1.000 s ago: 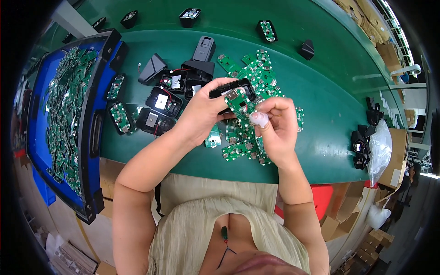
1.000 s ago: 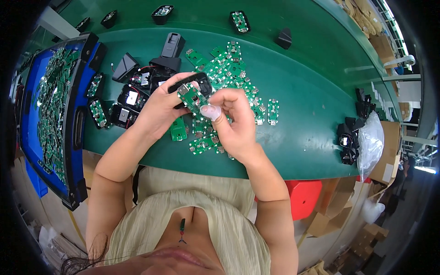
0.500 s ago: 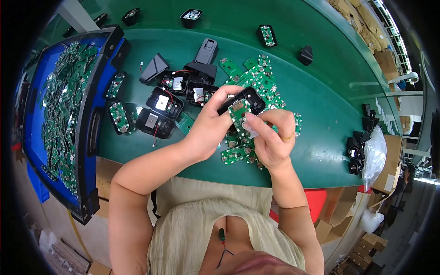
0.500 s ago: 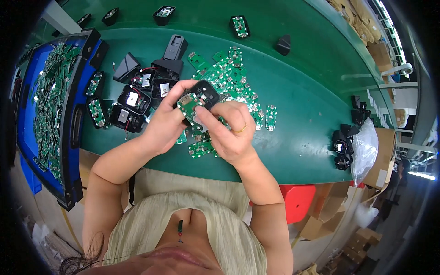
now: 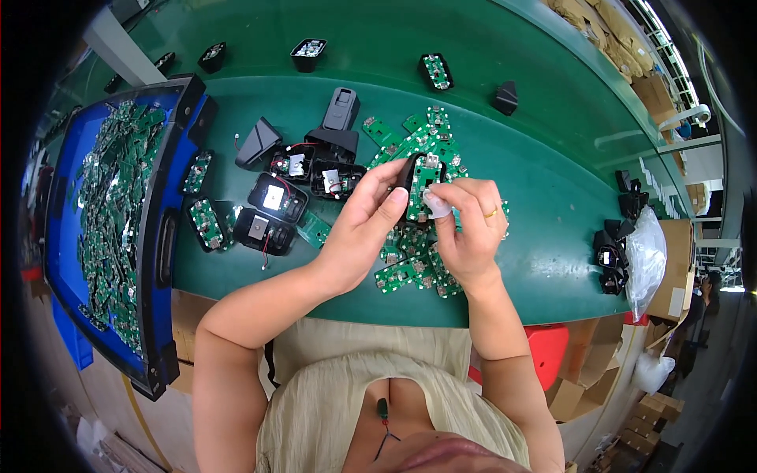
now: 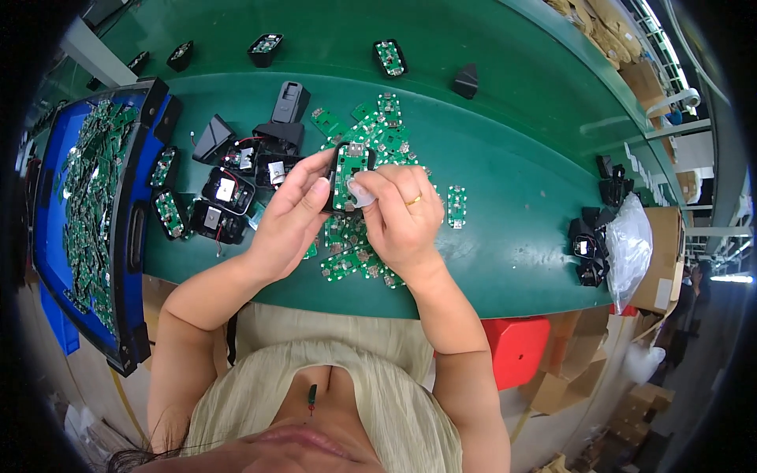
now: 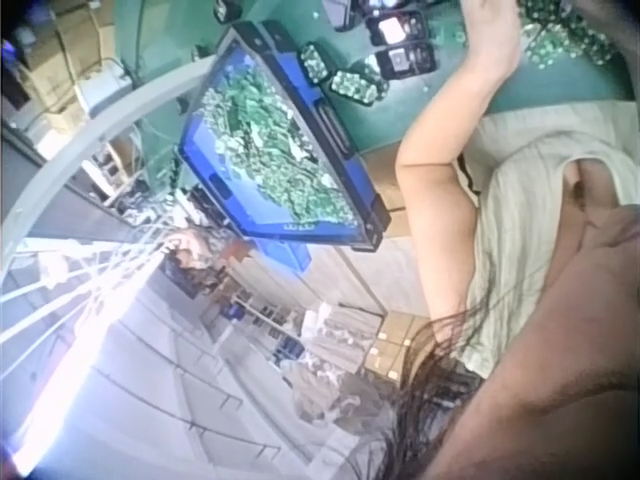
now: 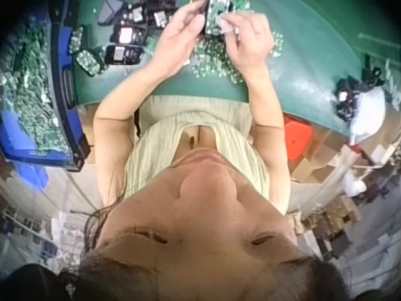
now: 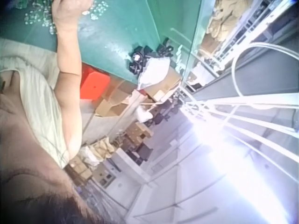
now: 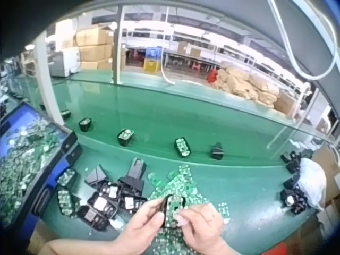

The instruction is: The person assembles small electronic components into plastic housings by hand, taking components from a component bin and placing them into the housings.

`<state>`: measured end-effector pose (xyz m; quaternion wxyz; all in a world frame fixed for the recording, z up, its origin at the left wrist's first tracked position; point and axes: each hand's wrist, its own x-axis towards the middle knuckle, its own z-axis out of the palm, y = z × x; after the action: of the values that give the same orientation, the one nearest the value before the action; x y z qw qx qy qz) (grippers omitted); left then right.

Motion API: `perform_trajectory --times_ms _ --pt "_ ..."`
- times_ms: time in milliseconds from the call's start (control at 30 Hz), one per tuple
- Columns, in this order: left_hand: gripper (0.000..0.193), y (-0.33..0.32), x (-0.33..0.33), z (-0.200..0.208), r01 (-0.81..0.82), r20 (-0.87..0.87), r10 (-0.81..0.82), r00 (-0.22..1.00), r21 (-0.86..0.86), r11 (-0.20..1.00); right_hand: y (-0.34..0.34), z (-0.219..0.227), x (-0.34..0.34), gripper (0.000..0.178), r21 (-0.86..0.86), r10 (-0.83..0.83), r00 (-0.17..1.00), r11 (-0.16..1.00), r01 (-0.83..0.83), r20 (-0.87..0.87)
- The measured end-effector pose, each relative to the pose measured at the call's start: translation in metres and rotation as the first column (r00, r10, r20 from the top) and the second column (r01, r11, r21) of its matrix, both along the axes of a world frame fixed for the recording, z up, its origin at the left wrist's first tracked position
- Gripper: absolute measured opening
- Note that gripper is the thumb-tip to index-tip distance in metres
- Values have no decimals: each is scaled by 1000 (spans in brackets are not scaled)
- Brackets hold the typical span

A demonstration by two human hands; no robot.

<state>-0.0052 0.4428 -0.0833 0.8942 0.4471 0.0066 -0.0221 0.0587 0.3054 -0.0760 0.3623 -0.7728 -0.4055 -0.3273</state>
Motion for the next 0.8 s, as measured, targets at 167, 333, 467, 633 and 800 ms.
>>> perform_trajectory --times_ms 167,333,467,633,800 --pt "43 2 0 -3 -79 27 77 997 54 995 6 -5 -2 14 -47 31 999 998 -31 -13" --pt "44 2 4 -2 -72 58 67 996 88 994 2 -2 1 14 -17 -1 1000 1000 1 0" --pt "44 1 4 -2 -73 30 71 997 69 995 3 -3 4 14 13 3 1000 1000 -3 13" --pt "43 0 1 -4 -80 51 76 996 78 994 3 -4 -1 15 -7 23 1000 1000 -23 -14" --pt "41 0 0 -1 -82 44 79 996 71 994 3 -4 -1 15 -57 6 999 998 -9 -39"
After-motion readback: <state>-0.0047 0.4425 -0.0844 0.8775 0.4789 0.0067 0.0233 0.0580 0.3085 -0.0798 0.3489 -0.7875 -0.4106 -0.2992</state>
